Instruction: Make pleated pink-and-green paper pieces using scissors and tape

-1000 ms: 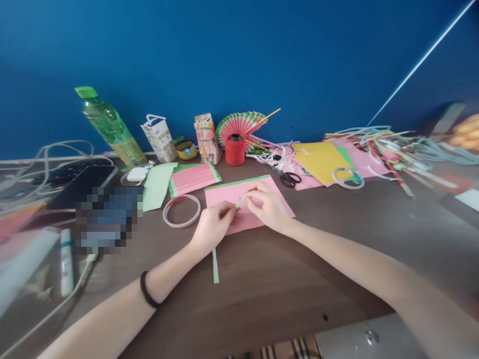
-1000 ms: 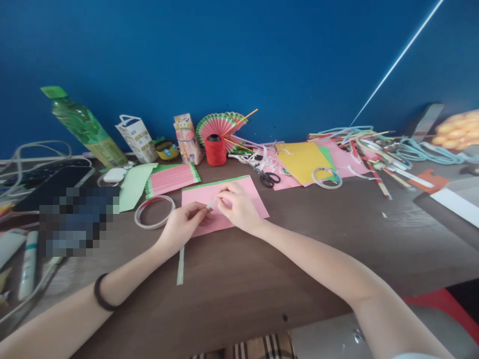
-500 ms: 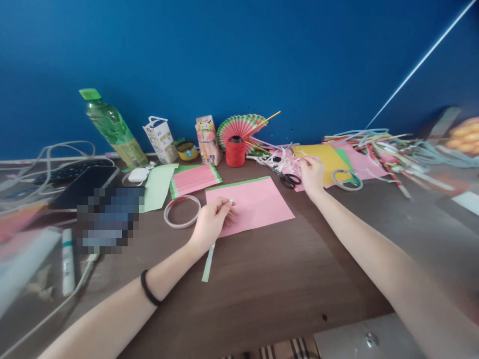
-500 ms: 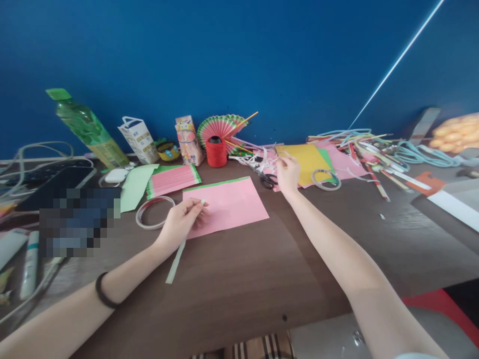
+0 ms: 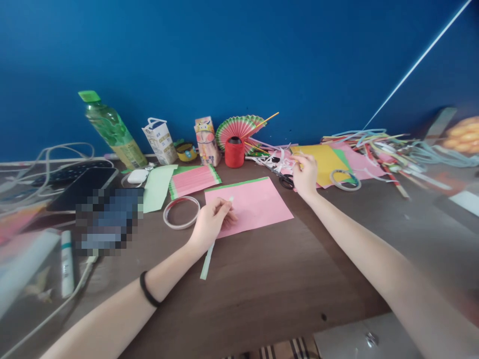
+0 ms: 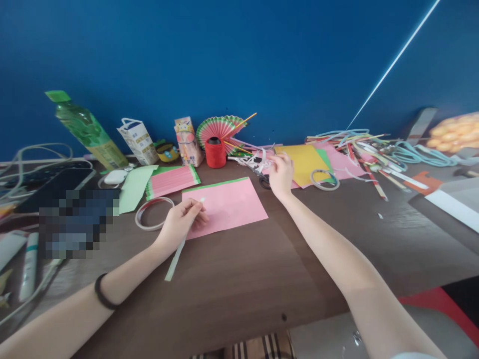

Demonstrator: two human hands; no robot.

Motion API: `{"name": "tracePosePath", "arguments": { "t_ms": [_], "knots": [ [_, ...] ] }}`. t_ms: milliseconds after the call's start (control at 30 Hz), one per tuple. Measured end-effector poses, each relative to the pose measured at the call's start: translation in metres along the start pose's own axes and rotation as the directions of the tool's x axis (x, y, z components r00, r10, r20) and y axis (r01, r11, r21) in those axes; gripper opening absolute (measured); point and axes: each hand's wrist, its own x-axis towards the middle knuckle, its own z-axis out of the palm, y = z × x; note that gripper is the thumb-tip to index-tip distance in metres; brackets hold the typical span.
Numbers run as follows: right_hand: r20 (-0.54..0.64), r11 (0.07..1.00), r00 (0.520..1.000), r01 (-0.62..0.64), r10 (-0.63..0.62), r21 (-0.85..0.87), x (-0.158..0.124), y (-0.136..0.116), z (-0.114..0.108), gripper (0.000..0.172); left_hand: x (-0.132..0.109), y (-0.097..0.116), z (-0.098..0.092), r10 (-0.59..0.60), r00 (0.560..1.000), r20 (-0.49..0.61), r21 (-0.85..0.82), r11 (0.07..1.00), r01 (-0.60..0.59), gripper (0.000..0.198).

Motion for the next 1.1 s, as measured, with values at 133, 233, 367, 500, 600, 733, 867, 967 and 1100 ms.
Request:
{"name": "tracePosePath", "arguments": {
  "t_ms": [133,233,367,500,600,733,867,967,1100],
  "knots": [
    [0.03,0.999,0.999,-0.038,0.037,0.033,0.0,-0.001,0.0,0.025,0.0,0.0,0.0,0.0,1.0,0.013,0.003,1.0,0.0,0.023],
    [0.038,0.98,0.984,-0.176,0.173,0.097,0.001,0.009,0.001,0.022,0.0,0.0,0.0,0.002,1.0,0.017,0.007,1.0,-0.002,0.022],
    [0.055,0.931,0.955,-0.296,0.292,0.214,0.002,0.016,0.002,0.021,0.0,0.0,0.0,0.0,1.0,0.011,-0.003,1.0,0.0,0.022],
    [0.11,0.937,0.959,-0.279,0.261,0.209,0.0,0.003,-0.001,0.024,0.0,0.0,0.0,0.007,1.0,0.009,0.006,1.0,-0.007,0.022],
    [0.261,0.949,0.939,-0.272,0.224,0.162,-0.003,-0.007,-0.004,0.024,0.0,0.0,0.0,0.033,0.999,0.005,0.039,0.999,-0.034,0.021],
    [0.359,0.975,0.912,-0.221,0.199,0.021,-0.006,-0.006,-0.002,0.027,0.001,-0.001,-0.001,0.057,0.998,-0.006,0.086,0.995,-0.057,0.024],
    [0.317,0.961,0.911,-0.222,0.264,-0.163,-0.006,0.004,-0.001,0.031,0.001,-0.003,-0.003,0.085,0.996,0.003,0.117,0.989,-0.085,0.026],
    [0.277,0.97,0.937,-0.167,0.211,-0.175,-0.006,0.007,-0.001,0.035,0.001,-0.003,-0.003,0.096,0.995,0.001,0.108,0.99,-0.095,0.025],
    [0.324,0.995,0.944,-0.034,0.063,-0.096,-0.007,0.005,0.001,0.038,0.001,-0.002,-0.004,0.083,0.997,-0.003,0.008,0.997,-0.083,0.018]
  ]
}}
